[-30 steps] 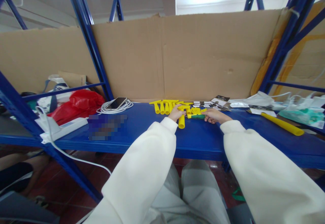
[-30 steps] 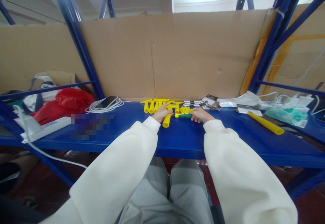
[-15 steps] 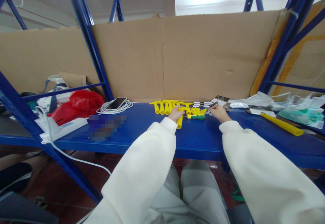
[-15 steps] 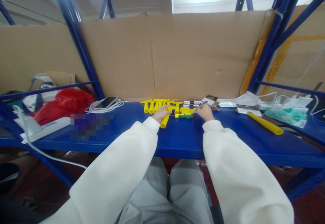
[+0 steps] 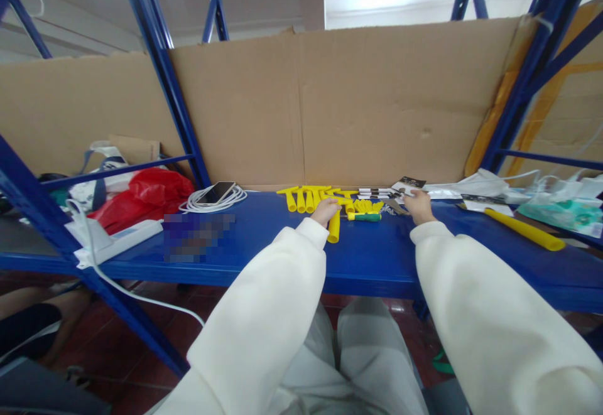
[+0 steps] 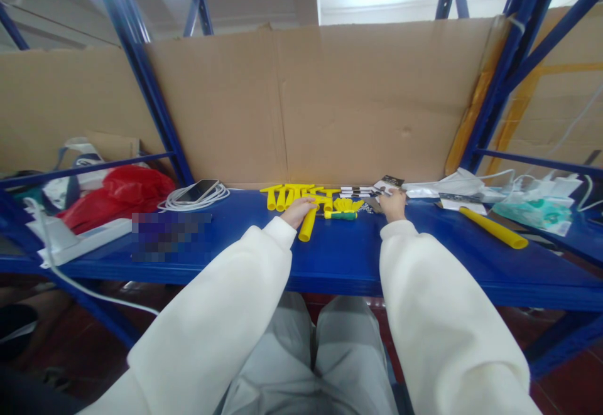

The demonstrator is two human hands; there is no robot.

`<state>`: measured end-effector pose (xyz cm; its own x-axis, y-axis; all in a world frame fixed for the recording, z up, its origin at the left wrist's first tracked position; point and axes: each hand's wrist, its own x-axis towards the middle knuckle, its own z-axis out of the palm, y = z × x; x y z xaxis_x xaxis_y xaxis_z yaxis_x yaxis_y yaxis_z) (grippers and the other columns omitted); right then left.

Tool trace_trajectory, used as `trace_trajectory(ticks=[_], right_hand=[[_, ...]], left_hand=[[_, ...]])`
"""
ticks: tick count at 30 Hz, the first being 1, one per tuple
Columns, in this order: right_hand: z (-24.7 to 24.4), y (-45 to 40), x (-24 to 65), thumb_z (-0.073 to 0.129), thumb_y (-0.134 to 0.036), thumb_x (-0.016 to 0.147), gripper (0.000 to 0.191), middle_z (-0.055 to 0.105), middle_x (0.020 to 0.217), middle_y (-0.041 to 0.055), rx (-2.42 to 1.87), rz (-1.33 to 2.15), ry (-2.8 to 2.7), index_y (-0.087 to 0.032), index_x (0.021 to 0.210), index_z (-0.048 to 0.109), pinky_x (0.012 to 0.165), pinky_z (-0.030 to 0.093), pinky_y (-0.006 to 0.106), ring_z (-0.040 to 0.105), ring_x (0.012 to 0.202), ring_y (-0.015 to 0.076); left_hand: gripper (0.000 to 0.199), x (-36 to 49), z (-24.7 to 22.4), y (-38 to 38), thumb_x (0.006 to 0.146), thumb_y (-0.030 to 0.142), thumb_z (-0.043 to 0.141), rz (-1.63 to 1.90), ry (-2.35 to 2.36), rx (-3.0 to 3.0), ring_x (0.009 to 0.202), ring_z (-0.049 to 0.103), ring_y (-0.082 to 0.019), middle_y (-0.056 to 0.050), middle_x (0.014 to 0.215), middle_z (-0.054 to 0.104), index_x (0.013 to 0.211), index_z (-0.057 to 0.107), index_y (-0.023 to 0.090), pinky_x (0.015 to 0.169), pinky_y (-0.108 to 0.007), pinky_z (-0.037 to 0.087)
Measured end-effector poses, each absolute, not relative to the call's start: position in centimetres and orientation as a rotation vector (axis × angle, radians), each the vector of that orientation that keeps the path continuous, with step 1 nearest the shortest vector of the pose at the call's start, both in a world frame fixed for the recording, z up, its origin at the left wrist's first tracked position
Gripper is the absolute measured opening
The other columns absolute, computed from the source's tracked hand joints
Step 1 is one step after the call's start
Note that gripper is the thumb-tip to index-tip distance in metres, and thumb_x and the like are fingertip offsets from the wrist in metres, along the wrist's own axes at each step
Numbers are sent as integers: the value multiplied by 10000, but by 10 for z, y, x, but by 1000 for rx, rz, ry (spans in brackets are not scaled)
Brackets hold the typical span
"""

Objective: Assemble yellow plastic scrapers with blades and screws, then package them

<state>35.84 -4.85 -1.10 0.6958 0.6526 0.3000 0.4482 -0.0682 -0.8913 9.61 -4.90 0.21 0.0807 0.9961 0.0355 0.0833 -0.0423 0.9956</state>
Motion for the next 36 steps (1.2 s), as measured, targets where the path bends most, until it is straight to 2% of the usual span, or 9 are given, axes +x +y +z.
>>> trace_trajectory(ticks=[3,5,11,19,22,26,31,33,36], right_hand=[[-11,-50,358,691,-117,728,559,672,1060,175,-1645,341,-878,-77,1281,619,475,501,219,636,771,192],[-10,-52,358,700,-102,712,620,684,1057,178,-1641,374,-857,-65,1323,600,399,447,207,620,686,172],[-6,-56,358,689,-63,713,705,689,1118,203,-1667,384,-749,-65,1404,546,381,433,204,630,679,169],[-3,-56,357,701,-67,733,597,711,894,87,-1569,509,-682,-114,1321,605,391,434,185,584,564,116],[-3,-54,357,704,-70,733,569,712,886,84,-1576,530,-688,-106,1294,616,414,446,187,599,585,119],[-5,-49,361,672,-82,749,553,712,1016,124,-1586,492,-719,-97,1298,604,477,476,190,656,744,151],[-10,-37,373,687,-140,710,482,684,1045,96,-1449,299,-703,-129,1190,639,759,574,274,666,928,188],[-10,-32,377,689,-122,663,444,664,1010,65,-1342,239,-655,-149,1105,649,868,561,341,652,952,198],[-7,-28,377,666,-98,627,415,621,971,44,-1210,165,-620,-151,1037,628,923,530,385,628,942,197]], left_hand=[[255,95,3,-50,741,44,625,1130,1230,1375,931,644,-203,-55,887,696,958,696,156,898,-316,498],[254,95,4,-52,735,48,630,1126,1263,1398,953,641,-213,-64,910,700,958,692,154,893,-317,492],[232,96,7,-59,757,52,617,1109,1350,1455,913,645,-219,-63,893,693,960,674,148,838,-309,489],[283,96,6,-60,773,57,614,1117,1347,1443,969,651,-230,-124,1056,696,1045,659,122,834,-301,485],[355,96,6,-59,766,55,616,1111,1339,1426,985,655,-228,-116,1076,701,1110,653,134,867,-311,487],[378,96,7,-60,782,59,611,1098,1347,1441,986,659,-219,-136,1115,694,1156,640,112,853,-292,498],[442,96,8,-61,760,26,623,1080,1371,1432,869,664,-188,-97,1007,709,1190,627,128,796,-282,515],[465,96,7,-60,725,8,646,1102,1372,1419,809,660,-178,-73,926,708,1172,634,135,796,-290,519],[455,96,5,-55,679,-21,671,1162,1329,1371,780,660,-190,-46,819,684,1104,648,138,807,-309,523]])
